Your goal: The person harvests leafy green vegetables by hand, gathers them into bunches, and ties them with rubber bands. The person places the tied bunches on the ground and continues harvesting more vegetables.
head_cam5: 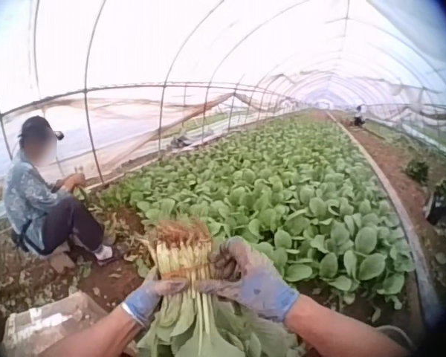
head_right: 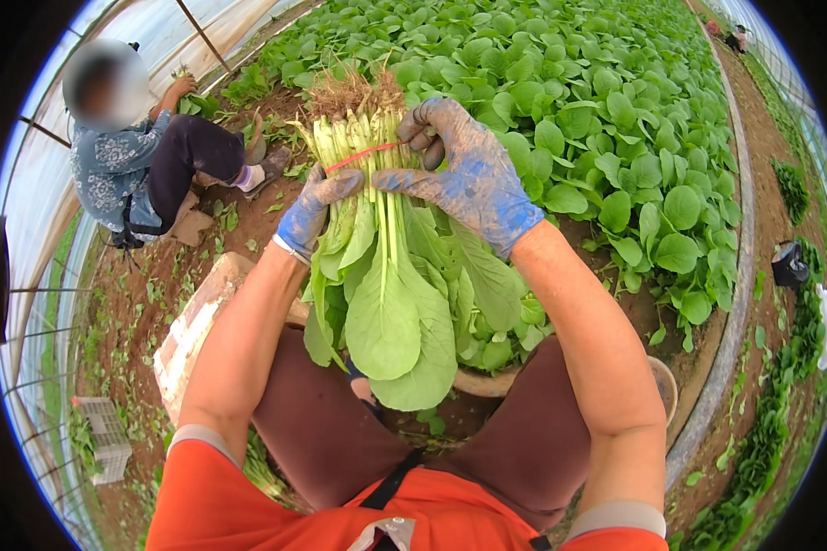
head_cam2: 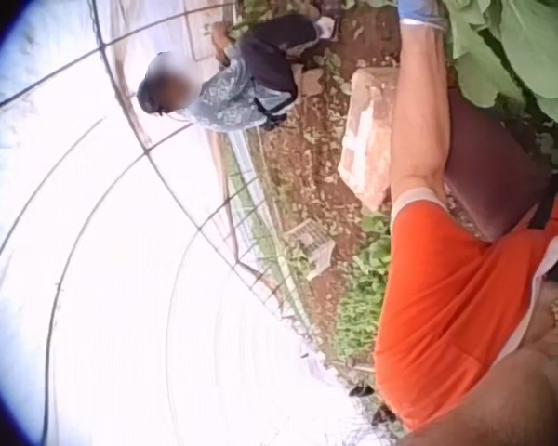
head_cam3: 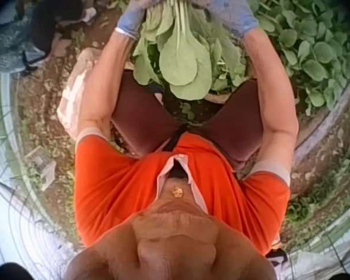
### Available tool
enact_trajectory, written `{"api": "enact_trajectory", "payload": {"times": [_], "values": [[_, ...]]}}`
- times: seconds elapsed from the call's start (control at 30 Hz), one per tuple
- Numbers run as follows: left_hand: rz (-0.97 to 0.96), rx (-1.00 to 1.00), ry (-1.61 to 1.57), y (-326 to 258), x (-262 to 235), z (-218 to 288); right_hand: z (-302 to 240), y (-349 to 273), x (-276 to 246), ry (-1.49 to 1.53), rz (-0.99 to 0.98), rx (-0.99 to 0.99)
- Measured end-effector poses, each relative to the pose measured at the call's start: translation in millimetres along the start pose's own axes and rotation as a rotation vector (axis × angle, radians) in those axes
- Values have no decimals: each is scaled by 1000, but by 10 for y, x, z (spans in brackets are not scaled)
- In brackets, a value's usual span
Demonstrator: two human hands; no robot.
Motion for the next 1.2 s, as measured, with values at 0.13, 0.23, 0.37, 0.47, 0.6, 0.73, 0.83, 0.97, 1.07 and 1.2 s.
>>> {"api": "enact_trajectory", "payload": {"times": [0.13, 0.23, 0.37, 0.47, 0.6, 0.73, 0.83, 0.97, 1.07, 1.2], "values": [[13, -19, 0, -38, 50, 6, -90, -30, -19, -188, -39, -77], [-46, -18, -70, -55, 97, -1, -82, -45, -9, -178, -52, -47], [-18, -22, -122, 49, -36, -158, 8, -44, 17, -130, -87, 1], [35, -22, -94, 66, -76, -203, 22, -75, 57, -73, -128, 113], [82, -24, -67, 42, 14, -99, 122, -111, 109, -205, -49, -62], [124, 186, 15, 30, 56, 144, 220, -78, -209, -151, 245, 161], [104, 449, 285, 20, 48, 310, 411, -174, -237, 332, -95, 588], [81, 1169, 1251, -321, 507, 631, 716, -543, 113, 881, -440, 871], [-110, 1166, 1461, -498, 723, 477, 557, -498, 297, 1849, -487, 729], [-47, 1210, 1723, -566, 786, 486, 446, -528, 242, 1797, -102, 757]]}}
Point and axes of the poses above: each hand's wrist, its own y-axis towards the middle knuckle, its own x-axis out of the palm, z = x × y, the point moved 5 cm from there along y, towards the middle knuckle, and after that the axes turned 7 degrees about y, right-handed, at the moved point
